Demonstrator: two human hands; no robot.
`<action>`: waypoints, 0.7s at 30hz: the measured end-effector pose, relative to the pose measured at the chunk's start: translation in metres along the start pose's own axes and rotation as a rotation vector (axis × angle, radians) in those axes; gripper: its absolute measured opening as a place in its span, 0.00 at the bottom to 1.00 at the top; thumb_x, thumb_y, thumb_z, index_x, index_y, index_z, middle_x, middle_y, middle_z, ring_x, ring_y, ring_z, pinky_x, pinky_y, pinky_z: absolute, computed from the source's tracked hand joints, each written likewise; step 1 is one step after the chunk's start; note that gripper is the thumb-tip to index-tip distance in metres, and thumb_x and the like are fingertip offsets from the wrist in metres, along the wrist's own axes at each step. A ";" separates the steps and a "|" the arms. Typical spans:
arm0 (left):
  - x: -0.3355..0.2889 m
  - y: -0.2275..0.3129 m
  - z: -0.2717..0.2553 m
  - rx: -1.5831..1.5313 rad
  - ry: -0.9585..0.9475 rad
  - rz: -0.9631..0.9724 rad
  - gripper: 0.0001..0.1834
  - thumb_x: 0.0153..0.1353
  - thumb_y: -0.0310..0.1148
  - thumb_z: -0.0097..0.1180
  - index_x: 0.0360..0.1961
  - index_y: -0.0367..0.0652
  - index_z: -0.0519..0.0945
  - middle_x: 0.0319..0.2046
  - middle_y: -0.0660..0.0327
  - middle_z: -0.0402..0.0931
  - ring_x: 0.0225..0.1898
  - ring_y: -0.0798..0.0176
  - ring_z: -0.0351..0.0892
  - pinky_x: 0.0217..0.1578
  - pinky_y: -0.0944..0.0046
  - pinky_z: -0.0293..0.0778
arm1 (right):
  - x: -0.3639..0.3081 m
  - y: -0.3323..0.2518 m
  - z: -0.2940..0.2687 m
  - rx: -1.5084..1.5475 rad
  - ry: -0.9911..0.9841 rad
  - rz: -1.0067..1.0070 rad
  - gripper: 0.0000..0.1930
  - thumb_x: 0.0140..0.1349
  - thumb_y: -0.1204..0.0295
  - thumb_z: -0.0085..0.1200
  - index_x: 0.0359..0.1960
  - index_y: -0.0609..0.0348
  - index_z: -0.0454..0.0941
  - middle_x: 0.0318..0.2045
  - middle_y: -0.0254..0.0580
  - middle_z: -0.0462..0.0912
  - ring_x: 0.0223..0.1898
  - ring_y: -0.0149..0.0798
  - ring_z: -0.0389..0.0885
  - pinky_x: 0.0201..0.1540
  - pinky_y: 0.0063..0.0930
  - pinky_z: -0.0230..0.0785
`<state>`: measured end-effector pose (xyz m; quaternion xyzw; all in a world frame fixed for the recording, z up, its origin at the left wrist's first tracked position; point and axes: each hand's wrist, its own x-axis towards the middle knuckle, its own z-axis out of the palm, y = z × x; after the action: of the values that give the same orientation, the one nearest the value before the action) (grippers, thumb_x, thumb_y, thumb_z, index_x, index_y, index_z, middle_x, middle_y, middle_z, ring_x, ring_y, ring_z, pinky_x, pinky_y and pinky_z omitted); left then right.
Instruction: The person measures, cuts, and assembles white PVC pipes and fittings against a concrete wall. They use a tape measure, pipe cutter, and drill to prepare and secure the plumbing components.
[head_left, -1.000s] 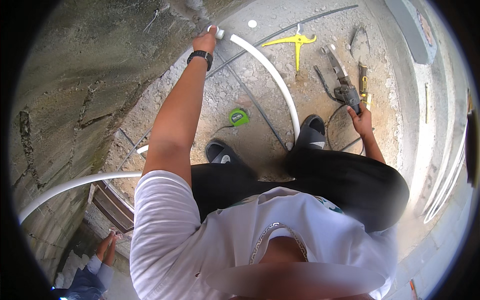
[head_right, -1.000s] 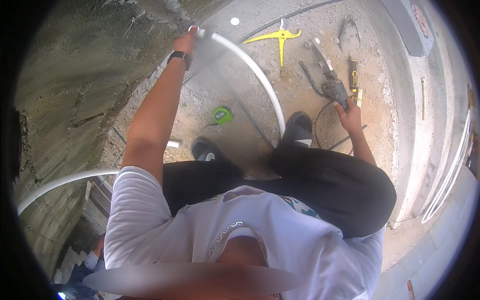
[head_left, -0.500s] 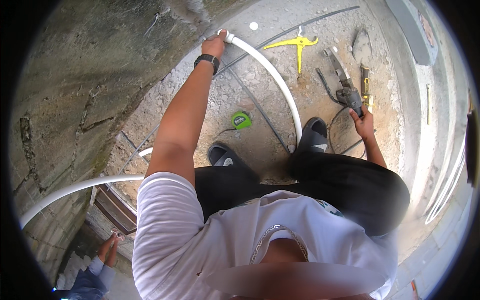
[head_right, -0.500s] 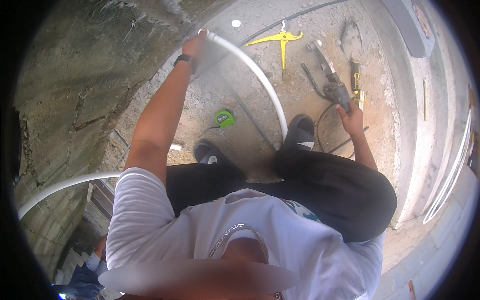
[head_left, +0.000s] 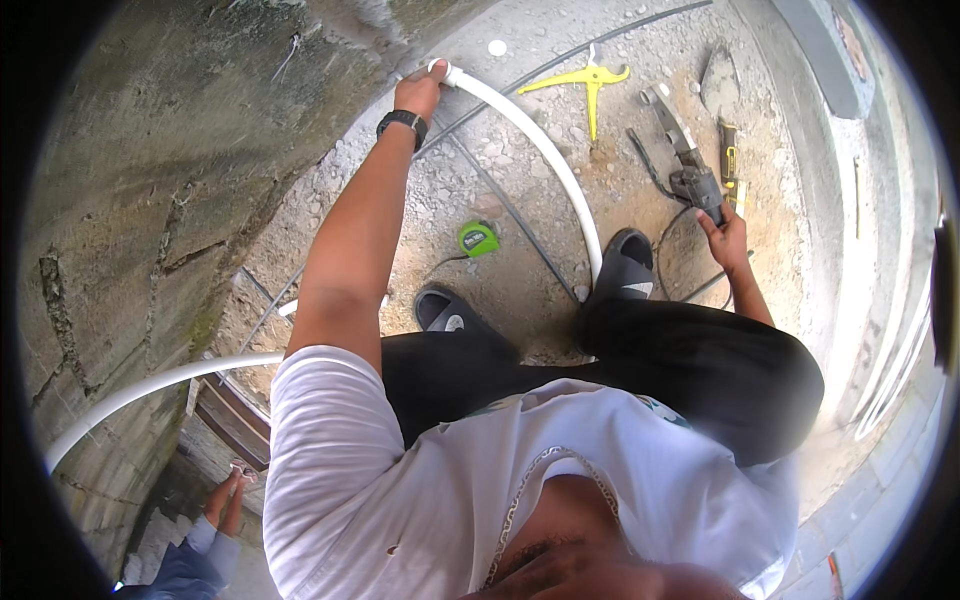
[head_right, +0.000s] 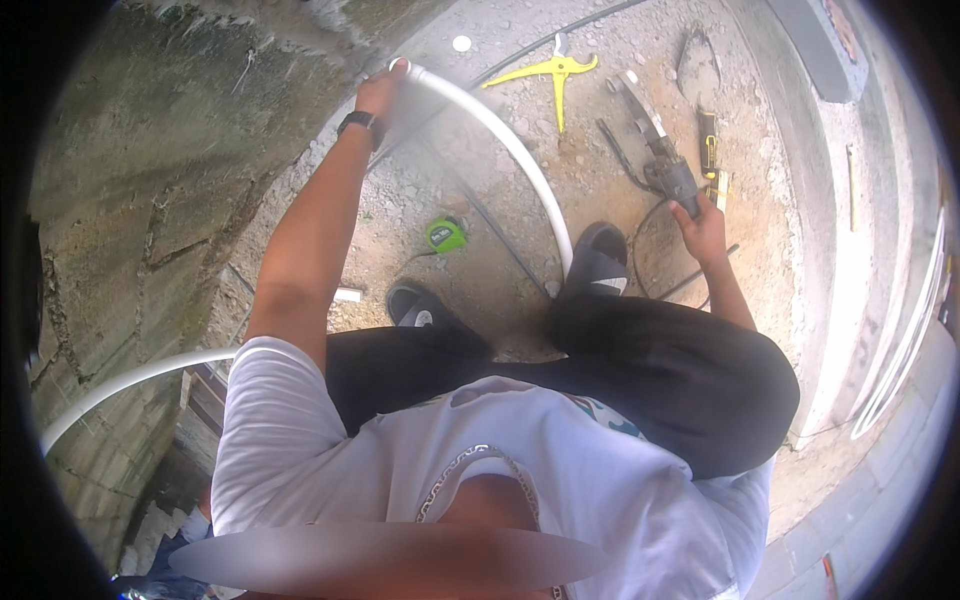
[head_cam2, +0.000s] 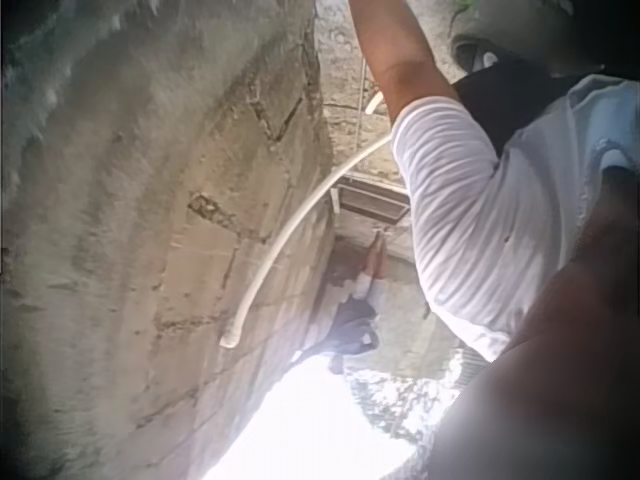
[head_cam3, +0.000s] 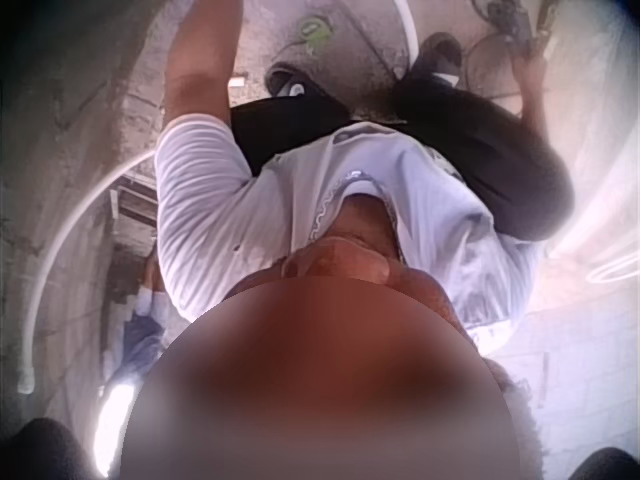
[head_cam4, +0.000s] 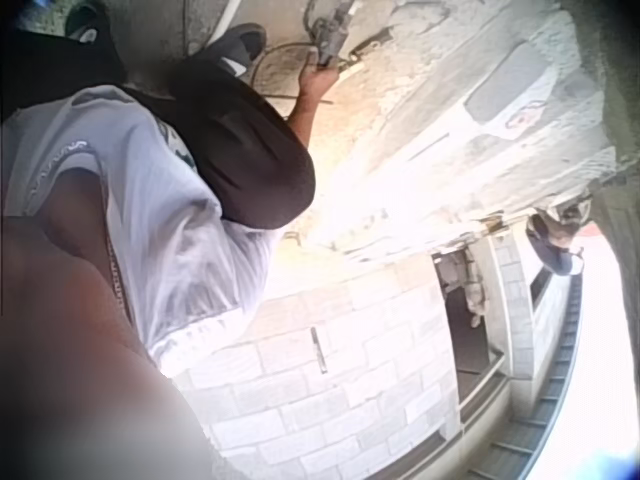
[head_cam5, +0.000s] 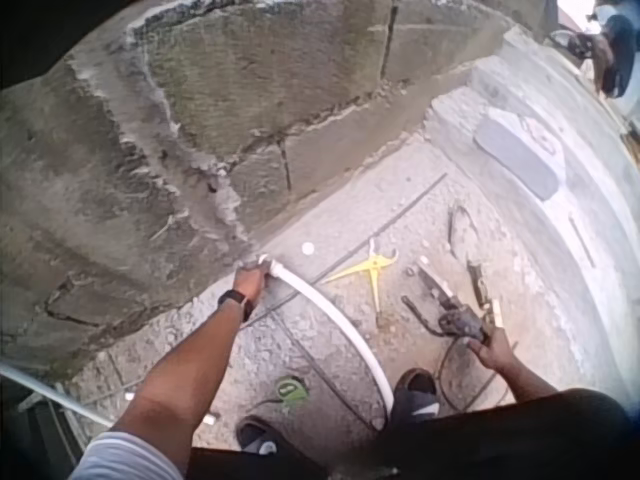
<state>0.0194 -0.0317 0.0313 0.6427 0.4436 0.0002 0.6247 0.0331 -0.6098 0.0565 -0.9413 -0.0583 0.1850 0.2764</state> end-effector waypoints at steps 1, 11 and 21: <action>-0.003 0.001 0.001 -0.013 -0.010 -0.005 0.26 0.66 0.46 0.68 0.53 0.34 0.85 0.42 0.58 0.85 0.41 0.65 0.80 0.46 0.63 0.74 | 0.000 0.000 0.000 0.008 0.003 -0.008 0.21 0.65 0.58 0.68 0.42 0.67 0.79 0.22 0.47 0.78 0.23 0.36 0.71 0.29 0.34 0.67; 0.005 0.010 0.009 0.115 -0.110 0.022 0.24 0.67 0.46 0.66 0.52 0.36 0.86 0.36 0.65 0.83 0.34 0.70 0.72 0.38 0.67 0.69 | 0.000 0.003 0.001 0.080 -0.013 -0.016 0.20 0.65 0.60 0.67 0.45 0.66 0.80 0.25 0.47 0.80 0.25 0.38 0.74 0.31 0.33 0.69; 0.020 0.002 0.013 0.105 -0.148 0.009 0.22 0.66 0.47 0.67 0.48 0.38 0.88 0.35 0.65 0.83 0.33 0.70 0.74 0.38 0.67 0.69 | 0.001 -0.008 -0.002 0.068 -0.015 -0.010 0.20 0.64 0.61 0.68 0.46 0.66 0.80 0.27 0.51 0.81 0.28 0.43 0.76 0.35 0.35 0.70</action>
<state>0.0399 -0.0302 0.0189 0.6749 0.3925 -0.0676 0.6212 0.0347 -0.6043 0.0620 -0.9297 -0.0587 0.1925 0.3086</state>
